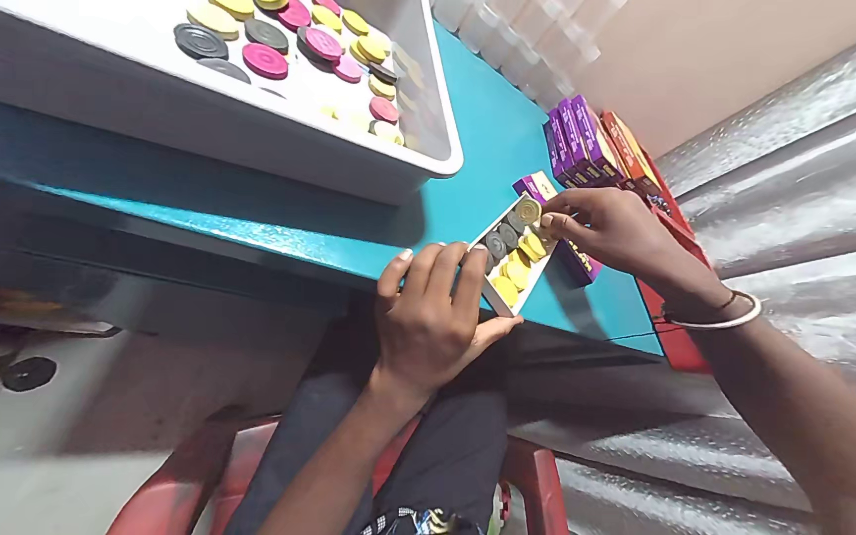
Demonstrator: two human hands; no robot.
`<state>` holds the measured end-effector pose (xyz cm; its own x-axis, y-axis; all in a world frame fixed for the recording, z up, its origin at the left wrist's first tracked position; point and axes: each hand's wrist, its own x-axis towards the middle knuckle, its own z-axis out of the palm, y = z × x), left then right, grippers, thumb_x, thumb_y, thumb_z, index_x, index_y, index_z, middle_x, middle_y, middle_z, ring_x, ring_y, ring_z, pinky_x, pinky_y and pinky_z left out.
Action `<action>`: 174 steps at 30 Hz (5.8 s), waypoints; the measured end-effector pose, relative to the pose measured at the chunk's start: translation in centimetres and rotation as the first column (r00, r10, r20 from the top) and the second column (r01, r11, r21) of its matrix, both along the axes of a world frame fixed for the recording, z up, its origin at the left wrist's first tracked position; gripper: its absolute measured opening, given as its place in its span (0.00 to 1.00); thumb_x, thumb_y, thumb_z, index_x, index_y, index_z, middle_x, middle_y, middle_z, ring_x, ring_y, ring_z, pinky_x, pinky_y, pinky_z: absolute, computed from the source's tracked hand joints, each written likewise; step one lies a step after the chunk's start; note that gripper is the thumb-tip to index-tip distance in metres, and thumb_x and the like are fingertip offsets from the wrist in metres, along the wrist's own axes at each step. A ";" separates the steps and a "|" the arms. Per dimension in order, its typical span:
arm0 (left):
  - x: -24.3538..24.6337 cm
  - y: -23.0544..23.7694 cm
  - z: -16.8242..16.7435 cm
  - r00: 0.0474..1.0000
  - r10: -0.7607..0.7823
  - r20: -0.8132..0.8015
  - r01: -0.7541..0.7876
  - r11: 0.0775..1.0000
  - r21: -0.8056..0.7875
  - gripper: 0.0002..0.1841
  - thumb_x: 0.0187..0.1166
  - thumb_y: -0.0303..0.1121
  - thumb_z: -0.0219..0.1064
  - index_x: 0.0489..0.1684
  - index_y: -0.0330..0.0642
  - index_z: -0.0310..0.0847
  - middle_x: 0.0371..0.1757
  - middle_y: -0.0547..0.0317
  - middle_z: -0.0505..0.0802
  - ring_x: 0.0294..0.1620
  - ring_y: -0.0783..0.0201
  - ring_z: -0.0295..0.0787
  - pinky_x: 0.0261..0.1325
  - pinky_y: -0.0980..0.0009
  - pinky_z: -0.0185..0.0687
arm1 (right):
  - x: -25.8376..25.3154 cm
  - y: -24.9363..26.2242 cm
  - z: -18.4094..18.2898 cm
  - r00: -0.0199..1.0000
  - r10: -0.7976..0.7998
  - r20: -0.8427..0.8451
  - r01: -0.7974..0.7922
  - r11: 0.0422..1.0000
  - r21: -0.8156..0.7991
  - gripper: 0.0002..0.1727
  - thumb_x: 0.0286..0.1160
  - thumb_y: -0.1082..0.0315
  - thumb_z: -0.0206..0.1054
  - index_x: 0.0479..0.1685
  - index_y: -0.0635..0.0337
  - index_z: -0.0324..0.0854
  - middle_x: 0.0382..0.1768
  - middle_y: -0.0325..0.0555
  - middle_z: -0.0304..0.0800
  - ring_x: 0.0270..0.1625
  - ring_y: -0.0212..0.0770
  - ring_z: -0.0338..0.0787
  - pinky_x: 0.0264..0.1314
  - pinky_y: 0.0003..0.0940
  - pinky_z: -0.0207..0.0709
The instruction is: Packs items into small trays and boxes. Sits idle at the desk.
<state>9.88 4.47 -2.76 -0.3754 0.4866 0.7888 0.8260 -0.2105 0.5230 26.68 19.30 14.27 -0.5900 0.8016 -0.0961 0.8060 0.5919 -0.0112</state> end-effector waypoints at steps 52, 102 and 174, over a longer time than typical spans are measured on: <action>-0.7 0.1 0.2 0.989 0.036 -0.143 -0.041 0.999 -0.028 0.42 0.54 0.73 0.73 0.50 0.39 0.92 0.52 0.51 0.96 0.59 0.53 0.87 0.75 0.45 0.55 | 1.7 -6.1 -9.4 0.804 0.489 -0.338 -0.186 0.747 0.638 0.22 0.85 0.47 0.61 0.36 0.52 0.94 0.66 0.56 0.89 0.76 0.57 0.82 0.69 0.50 0.82; -0.4 0.0 0.5 0.998 0.046 -0.038 -0.047 0.998 -0.038 0.31 0.72 0.68 0.61 0.49 0.51 0.93 0.68 0.53 0.92 0.67 0.57 0.85 0.73 0.53 0.61 | -11.3 -2.0 -0.3 0.819 0.510 -0.262 -0.343 0.802 0.489 0.12 0.81 0.67 0.67 0.54 0.62 0.90 0.63 0.59 0.89 0.67 0.59 0.88 0.70 0.55 0.80; -1.8 -1.6 1.4 0.976 -0.026 -0.216 -0.044 0.950 -0.310 0.50 0.85 0.69 0.25 0.74 0.33 0.78 0.84 0.33 0.75 0.85 0.30 0.62 0.79 0.36 0.50 | 4.9 -7.2 -9.1 0.891 0.207 -0.404 -0.125 0.968 0.219 0.36 0.76 0.25 0.55 0.81 0.25 0.78 0.78 0.52 0.76 0.81 0.55 0.75 0.74 0.56 0.75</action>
<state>8.04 2.86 -1.33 -0.2195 0.7179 0.6606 0.9269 -0.0579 0.3708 31.63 12.05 5.19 -0.6677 0.6678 0.3290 0.6394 0.7408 -0.2059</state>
